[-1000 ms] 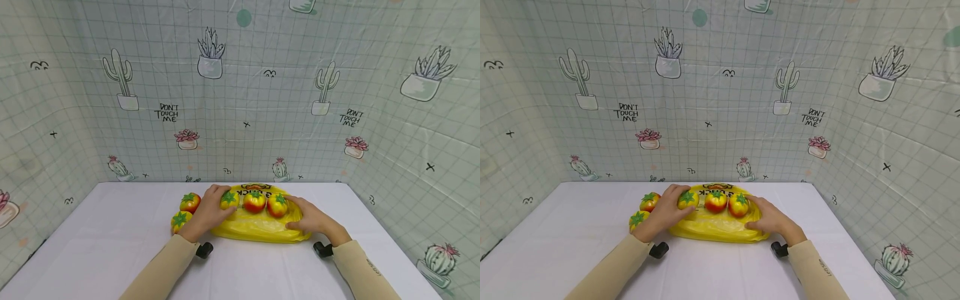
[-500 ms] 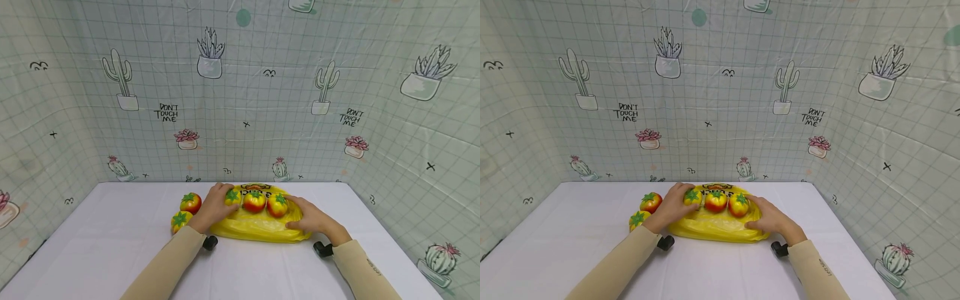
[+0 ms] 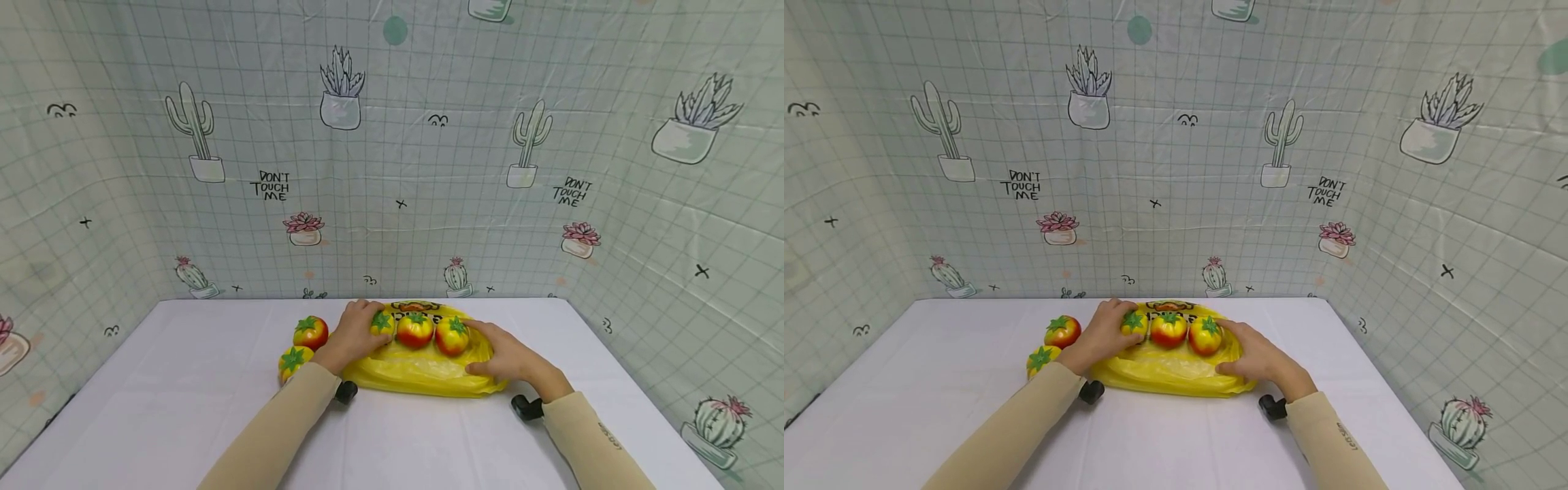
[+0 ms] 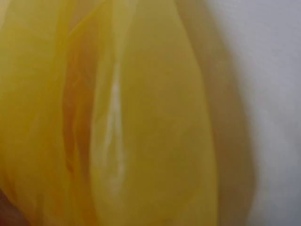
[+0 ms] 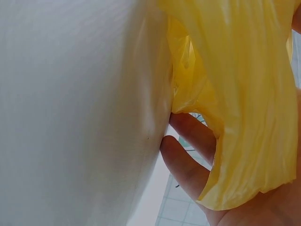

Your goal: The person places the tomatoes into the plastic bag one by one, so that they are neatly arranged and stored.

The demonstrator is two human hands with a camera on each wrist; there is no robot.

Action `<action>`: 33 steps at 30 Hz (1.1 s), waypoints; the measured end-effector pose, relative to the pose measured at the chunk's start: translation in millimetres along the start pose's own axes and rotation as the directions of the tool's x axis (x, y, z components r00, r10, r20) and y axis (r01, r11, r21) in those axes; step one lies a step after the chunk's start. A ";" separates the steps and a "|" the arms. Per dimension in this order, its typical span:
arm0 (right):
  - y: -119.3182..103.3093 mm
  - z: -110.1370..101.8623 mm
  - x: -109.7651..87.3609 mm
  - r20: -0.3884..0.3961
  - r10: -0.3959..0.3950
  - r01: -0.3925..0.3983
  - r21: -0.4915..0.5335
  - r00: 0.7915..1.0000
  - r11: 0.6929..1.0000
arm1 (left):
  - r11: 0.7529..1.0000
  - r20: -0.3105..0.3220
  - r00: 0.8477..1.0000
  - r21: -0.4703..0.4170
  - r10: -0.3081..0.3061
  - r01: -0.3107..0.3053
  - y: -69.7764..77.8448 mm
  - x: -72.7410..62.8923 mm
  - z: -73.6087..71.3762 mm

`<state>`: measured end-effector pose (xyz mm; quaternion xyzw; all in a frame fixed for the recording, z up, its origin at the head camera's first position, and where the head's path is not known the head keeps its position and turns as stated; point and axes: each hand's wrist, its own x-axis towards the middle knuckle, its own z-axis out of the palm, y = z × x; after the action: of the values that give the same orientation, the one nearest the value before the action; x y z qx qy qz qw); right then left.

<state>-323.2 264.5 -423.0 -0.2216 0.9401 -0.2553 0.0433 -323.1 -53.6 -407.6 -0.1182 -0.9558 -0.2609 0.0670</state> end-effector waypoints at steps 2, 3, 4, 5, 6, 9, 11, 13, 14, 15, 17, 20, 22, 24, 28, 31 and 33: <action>0.4 0.2 0.0 0.000 -0.005 0.005 0.001 1.000 1.000 | 1.000 0.008 1.000 0.003 -0.002 0.002 0.8 1.3 0.8; 0.7 0.3 0.0 0.000 -0.007 0.007 0.000 1.000 1.000 | 1.000 0.013 1.000 0.007 -0.004 0.004 1.1 2.0 1.3; 0.9 0.5 0.0 0.001 -0.007 0.007 0.001 1.000 1.000 | 1.000 0.014 1.000 0.009 -0.005 0.005 1.6 2.6 1.5; 1.0 0.6 -0.1 0.000 -0.007 0.007 0.003 1.000 1.000 | 1.000 0.014 1.000 0.011 -0.002 0.002 2.2 3.1 1.7; 1.0 0.6 -0.1 -0.001 -0.007 0.007 0.002 1.000 1.000 | 1.000 0.012 1.000 0.016 0.001 -0.001 2.7 3.6 1.7; 1.4 0.7 0.2 -0.003 -0.009 0.009 -0.001 1.000 1.000 | 1.000 0.003 1.000 0.029 0.006 -0.007 4.3 4.4 1.5; 1.8 0.7 0.4 -0.004 -0.009 0.009 -0.003 1.000 1.000 | 0.999 -0.004 1.000 0.040 0.010 -0.010 5.0 4.7 1.4; 2.2 0.8 0.7 -0.003 -0.012 0.012 -0.007 1.000 1.000 | 0.998 -0.005 1.000 0.055 0.007 -0.007 4.9 5.0 1.8; 2.3 0.8 0.8 -0.003 -0.012 0.012 -0.007 1.000 1.000 | 0.998 -0.006 1.000 0.063 0.006 -0.006 4.8 5.2 2.0; 2.5 0.8 0.9 -0.002 -0.012 0.012 -0.008 1.000 1.000 | 0.998 -0.006 1.000 0.069 0.004 -0.004 4.5 5.3 2.4; 2.9 1.0 1.0 -0.002 -0.011 0.011 -0.009 1.000 1.000 | 0.997 -0.006 1.000 0.074 -0.001 0.002 4.2 5.7 2.9; 3.1 1.1 1.0 -0.003 -0.012 0.012 -0.008 1.000 1.000 | 0.997 -0.006 1.000 0.080 -0.006 0.007 4.0 6.3 3.2; 3.3 1.1 1.1 -0.005 -0.011 0.011 -0.007 1.000 1.000 | 0.997 -0.008 1.000 0.080 -0.005 0.005 4.4 6.1 2.8; 3.0 0.9 0.9 -0.005 -0.012 0.012 -0.003 1.000 1.000 | 0.997 -0.012 1.000 0.083 0.004 -0.003 4.7 5.3 2.1; 1.7 0.5 0.6 -0.002 -0.007 0.007 0.003 1.000 1.000 | 0.996 -0.038 0.998 0.082 0.040 -0.036 4.3 2.2 0.3; 0.9 0.4 0.6 0.000 -0.002 0.002 0.002 1.000 1.000 | 0.996 -0.065 0.996 0.069 0.064 -0.059 4.3 -1.9 -1.2; 0.5 0.5 0.5 0.003 0.005 -0.005 0.002 1.000 1.000 | 0.996 -0.081 0.994 0.054 0.074 -0.070 5.4 -5.7 -2.7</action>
<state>-323.8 264.5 -423.7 -0.2196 0.9403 -0.2559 0.0458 -316.0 -51.6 -403.7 -0.1398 -0.9537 -0.2383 0.1191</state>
